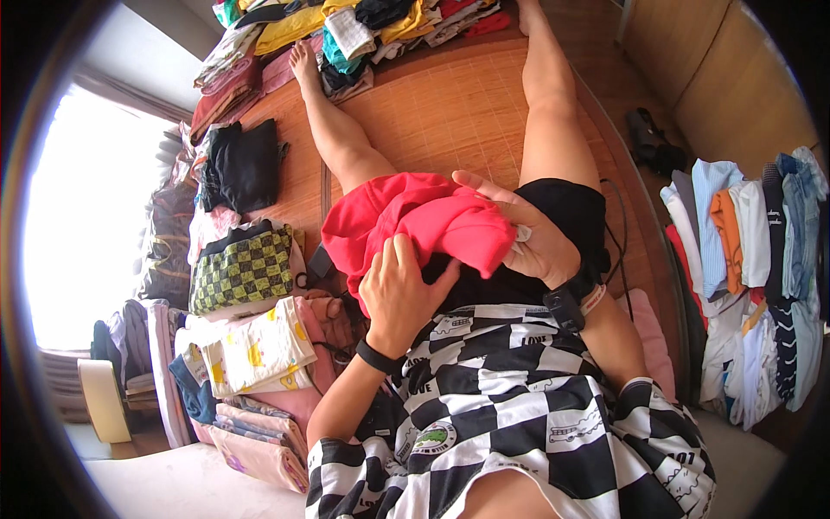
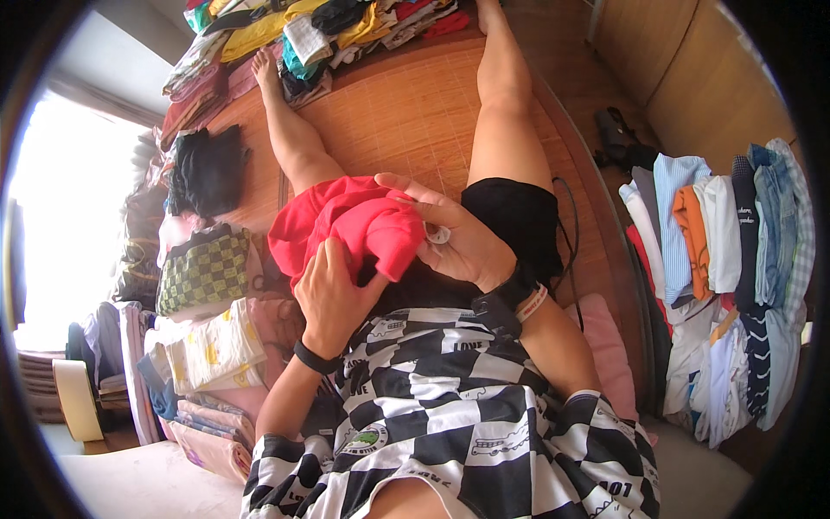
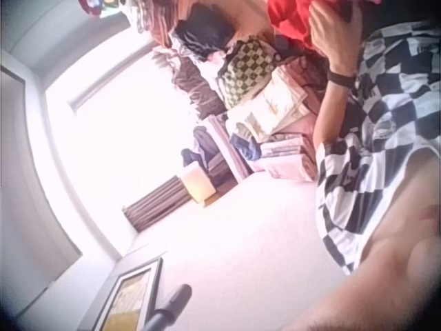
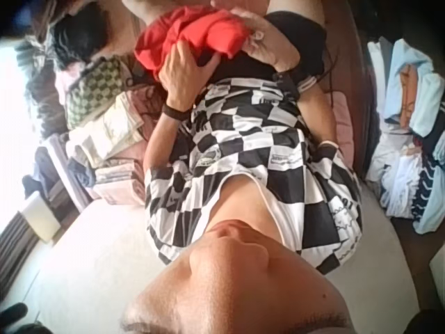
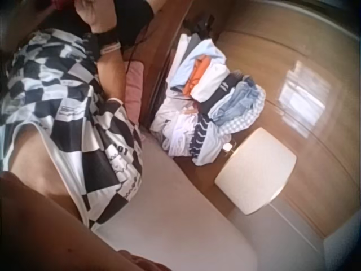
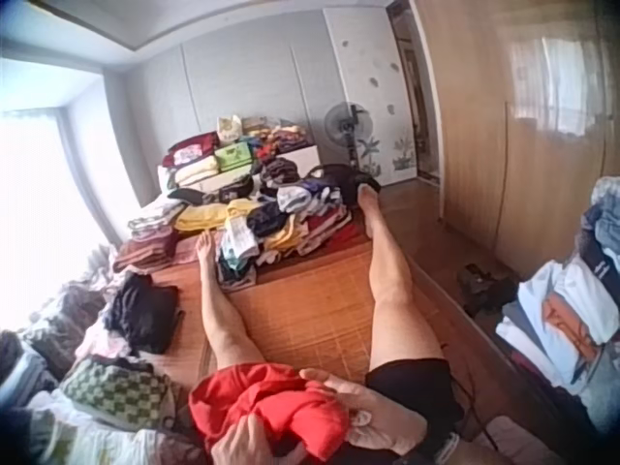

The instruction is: Fold various items of clothing on a bed.

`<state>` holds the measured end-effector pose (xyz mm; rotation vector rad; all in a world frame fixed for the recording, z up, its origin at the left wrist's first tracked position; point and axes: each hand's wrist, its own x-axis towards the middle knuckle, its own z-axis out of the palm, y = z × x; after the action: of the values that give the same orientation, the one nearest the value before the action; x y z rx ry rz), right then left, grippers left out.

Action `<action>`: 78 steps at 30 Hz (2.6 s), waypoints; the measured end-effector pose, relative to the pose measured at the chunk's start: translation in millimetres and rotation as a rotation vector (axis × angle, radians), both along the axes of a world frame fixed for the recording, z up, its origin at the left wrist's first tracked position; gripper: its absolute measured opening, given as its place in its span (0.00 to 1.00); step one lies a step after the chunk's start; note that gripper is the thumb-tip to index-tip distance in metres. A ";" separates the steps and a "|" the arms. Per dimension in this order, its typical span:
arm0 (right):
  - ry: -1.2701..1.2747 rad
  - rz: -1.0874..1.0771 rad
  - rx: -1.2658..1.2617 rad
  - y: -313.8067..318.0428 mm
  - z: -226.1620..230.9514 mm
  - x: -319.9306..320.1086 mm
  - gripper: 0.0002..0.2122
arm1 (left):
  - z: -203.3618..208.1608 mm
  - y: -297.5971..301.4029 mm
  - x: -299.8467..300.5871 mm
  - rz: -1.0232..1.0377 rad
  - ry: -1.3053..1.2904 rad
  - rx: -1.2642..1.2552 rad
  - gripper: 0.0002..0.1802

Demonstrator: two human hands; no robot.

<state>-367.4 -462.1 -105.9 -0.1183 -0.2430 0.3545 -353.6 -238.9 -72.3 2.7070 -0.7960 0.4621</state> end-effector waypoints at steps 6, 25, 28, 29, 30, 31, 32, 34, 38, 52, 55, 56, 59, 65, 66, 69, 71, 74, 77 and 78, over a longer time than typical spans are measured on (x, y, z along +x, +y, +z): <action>0.007 0.011 0.021 -12.8 9.8 -3.1 0.23 | 14.8 -0.6 1.8 -0.024 -0.051 -0.033 0.16; -0.936 -1.092 -1.991 51.7 89.7 -35.9 0.28 | 54.7 20.6 63.0 -0.342 0.352 -0.418 0.07; -0.847 -1.013 -2.216 76.5 51.3 -11.8 0.21 | 44.5 27.9 69.6 -0.320 0.474 -0.394 0.08; -0.755 -0.997 -2.350 77.6 37.0 -3.0 0.18 | 37.9 29.7 72.3 -0.338 0.559 -0.399 0.09; -0.751 -1.082 -2.305 73.4 31.0 4.9 0.15 | 34.6 32.9 73.9 -0.261 0.675 -0.378 0.11; -0.744 -1.084 -2.308 68.7 24.8 11.7 0.15 | 31.8 34.5 75.3 -0.266 0.677 -0.375 0.11; -0.775 -1.040 -2.320 65.0 17.3 18.1 0.16 | 28.7 37.9 75.4 -0.314 0.564 -0.367 0.10; -0.773 -1.037 -2.167 54.9 -8.6 34.1 0.19 | 23.2 40.9 76.9 -0.371 0.455 -0.358 0.10; -0.624 -0.980 -2.063 42.0 -3.9 42.8 0.19 | 5.2 51.0 80.4 -0.310 0.550 -0.403 0.14; -0.978 -0.630 -1.757 -26.1 122.7 -51.2 0.09 | -4.2 68.1 104.0 -0.340 0.737 -0.449 0.22; -0.784 -0.588 -1.773 -37.7 137.9 -58.0 0.09 | -6.6 72.6 105.2 -0.323 0.789 -0.472 0.22; -0.778 -0.654 -1.769 -38.2 132.0 -53.5 0.10 | -8.7 71.9 105.3 -0.376 0.699 -0.408 0.23; -0.783 -0.679 -1.765 -22.3 117.1 -47.0 0.11 | -7.8 71.2 97.0 -0.460 0.556 -0.270 0.27; -0.798 -0.604 -1.787 -6.1 90.8 -42.0 0.09 | 25.1 50.7 44.5 -0.397 0.268 -0.038 0.32; -0.808 -0.677 -1.791 -5.3 87.5 -41.1 0.10 | 32.7 46.2 37.7 -0.458 0.195 -0.119 0.32; -0.718 -0.798 -1.768 -3.7 87.1 -33.3 0.09 | 67.7 31.7 -7.1 -0.522 0.232 -0.286 0.36; -0.712 -0.811 -1.765 -1.2 88.3 -29.1 0.09 | 71.3 10.9 -41.6 -0.425 0.240 -0.275 0.41; -0.747 -0.800 -1.763 7.2 92.0 -29.2 0.09 | 42.8 -5.6 -56.4 -0.249 0.236 -0.165 0.38; -0.771 -0.625 -1.769 2.9 93.8 -33.3 0.07 | 28.3 -10.5 -47.7 -0.227 0.205 -0.141 0.31; -0.752 -0.597 -1.762 0.6 92.3 -35.0 0.07 | 28.0 -10.8 -46.0 -0.225 0.224 -0.142 0.28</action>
<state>-402.4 -461.6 -13.6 -2.0424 -0.5545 -0.1934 -399.5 -249.7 -44.2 2.4468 -0.9496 0.1551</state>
